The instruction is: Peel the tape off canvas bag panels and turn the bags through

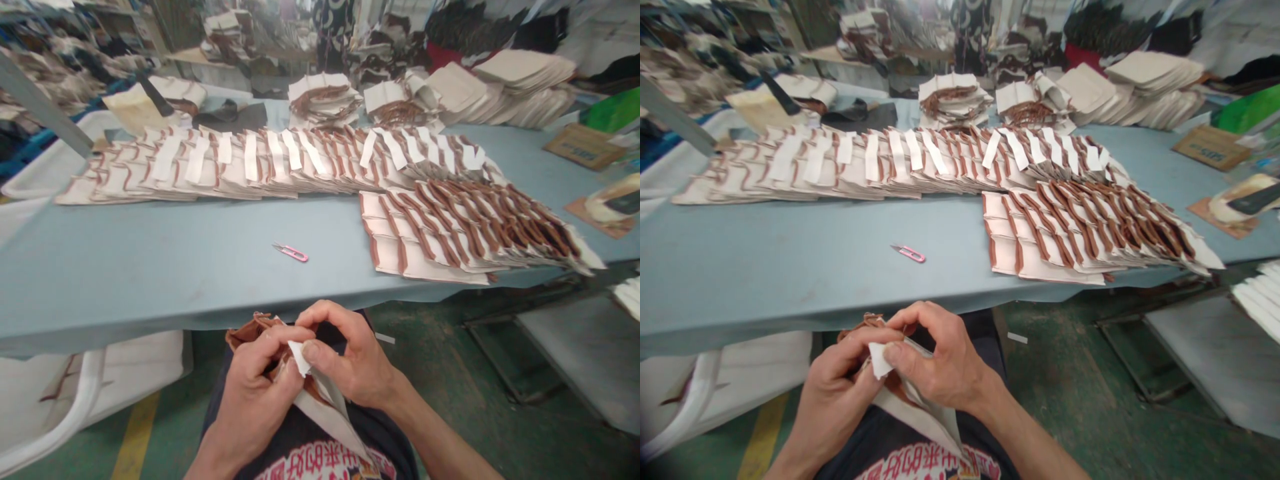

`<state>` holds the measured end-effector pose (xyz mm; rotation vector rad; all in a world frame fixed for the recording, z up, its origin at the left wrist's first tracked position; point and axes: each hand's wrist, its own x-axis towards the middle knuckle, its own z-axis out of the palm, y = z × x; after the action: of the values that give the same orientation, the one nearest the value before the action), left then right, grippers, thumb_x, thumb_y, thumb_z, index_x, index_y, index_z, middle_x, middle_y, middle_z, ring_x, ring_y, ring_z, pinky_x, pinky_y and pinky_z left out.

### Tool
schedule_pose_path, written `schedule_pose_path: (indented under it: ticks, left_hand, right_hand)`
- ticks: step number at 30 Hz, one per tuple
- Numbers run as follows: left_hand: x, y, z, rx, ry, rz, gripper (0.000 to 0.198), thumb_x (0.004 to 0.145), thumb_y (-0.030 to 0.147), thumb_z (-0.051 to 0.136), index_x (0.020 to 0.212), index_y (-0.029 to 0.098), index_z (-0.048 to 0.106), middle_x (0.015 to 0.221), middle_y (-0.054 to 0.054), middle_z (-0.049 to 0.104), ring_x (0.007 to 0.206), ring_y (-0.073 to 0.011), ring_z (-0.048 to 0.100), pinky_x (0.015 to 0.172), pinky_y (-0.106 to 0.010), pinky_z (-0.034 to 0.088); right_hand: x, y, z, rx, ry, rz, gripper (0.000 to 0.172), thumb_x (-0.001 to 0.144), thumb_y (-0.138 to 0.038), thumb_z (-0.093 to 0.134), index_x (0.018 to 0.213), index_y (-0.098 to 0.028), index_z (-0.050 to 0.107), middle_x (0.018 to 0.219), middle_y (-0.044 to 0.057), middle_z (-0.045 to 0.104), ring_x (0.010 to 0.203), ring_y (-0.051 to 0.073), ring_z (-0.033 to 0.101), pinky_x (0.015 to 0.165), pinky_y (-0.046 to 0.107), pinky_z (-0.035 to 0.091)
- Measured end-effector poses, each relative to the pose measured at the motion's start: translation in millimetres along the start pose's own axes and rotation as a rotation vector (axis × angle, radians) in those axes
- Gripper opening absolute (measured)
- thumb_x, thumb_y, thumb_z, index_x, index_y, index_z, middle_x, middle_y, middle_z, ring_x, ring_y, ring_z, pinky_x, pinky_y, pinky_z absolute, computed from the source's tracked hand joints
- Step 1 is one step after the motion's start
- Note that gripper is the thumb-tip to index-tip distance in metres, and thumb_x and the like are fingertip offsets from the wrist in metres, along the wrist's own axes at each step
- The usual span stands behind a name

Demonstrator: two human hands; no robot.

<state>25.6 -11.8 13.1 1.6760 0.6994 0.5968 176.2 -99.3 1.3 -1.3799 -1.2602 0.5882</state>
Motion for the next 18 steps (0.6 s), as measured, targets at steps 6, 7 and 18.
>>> schedule_pose_path:
  ticks: [6, 7, 18]
  left_hand:
    - [-8.7, 1.4, 3.9, -0.147, 0.160, -0.241, 0.030, 0.073, 0.037, 0.085, 0.088, 0.022, 0.064, 0.068, 0.005, 0.063, 0.056, -0.0120, 0.052, 0.052, -0.020, 0.039]
    - [-8.3, 2.1, 3.0, -0.134, 0.169, -0.251, 0.033, 0.070, 0.036, 0.087, 0.086, 0.022, 0.062, 0.068, 0.006, 0.062, 0.056, -0.0115, 0.051, 0.052, -0.019, 0.039]
    - [-17.1, -4.6, -5.3, -0.176, 0.128, -0.304, 0.029, 0.081, 0.037, 0.077, 0.097, 0.024, 0.057, 0.068, 0.007, 0.060, 0.056, -0.0125, 0.056, 0.054, -0.020, 0.041]
  right_hand:
    - [0.4, -6.9, -3.9, -0.057, -0.080, -0.015, 0.020, 0.102, -0.034, 0.058, 0.113, -0.020, 0.069, 0.105, 0.007, 0.077, 0.093, 0.020, 0.069, 0.085, 0.034, 0.054]
    - [0.6, -8.0, -4.3, -0.051, -0.095, -0.018, 0.020, 0.103, -0.033, 0.056, 0.110, -0.021, 0.070, 0.103, 0.007, 0.077, 0.092, 0.020, 0.069, 0.084, 0.034, 0.053]
    - [-10.8, 9.4, 15.8, 0.231, 0.076, 0.258, 0.029, 0.098, -0.046, 0.066, 0.084, -0.021, 0.061, 0.071, -0.002, 0.062, 0.061, 0.012, 0.052, 0.058, 0.025, 0.043]
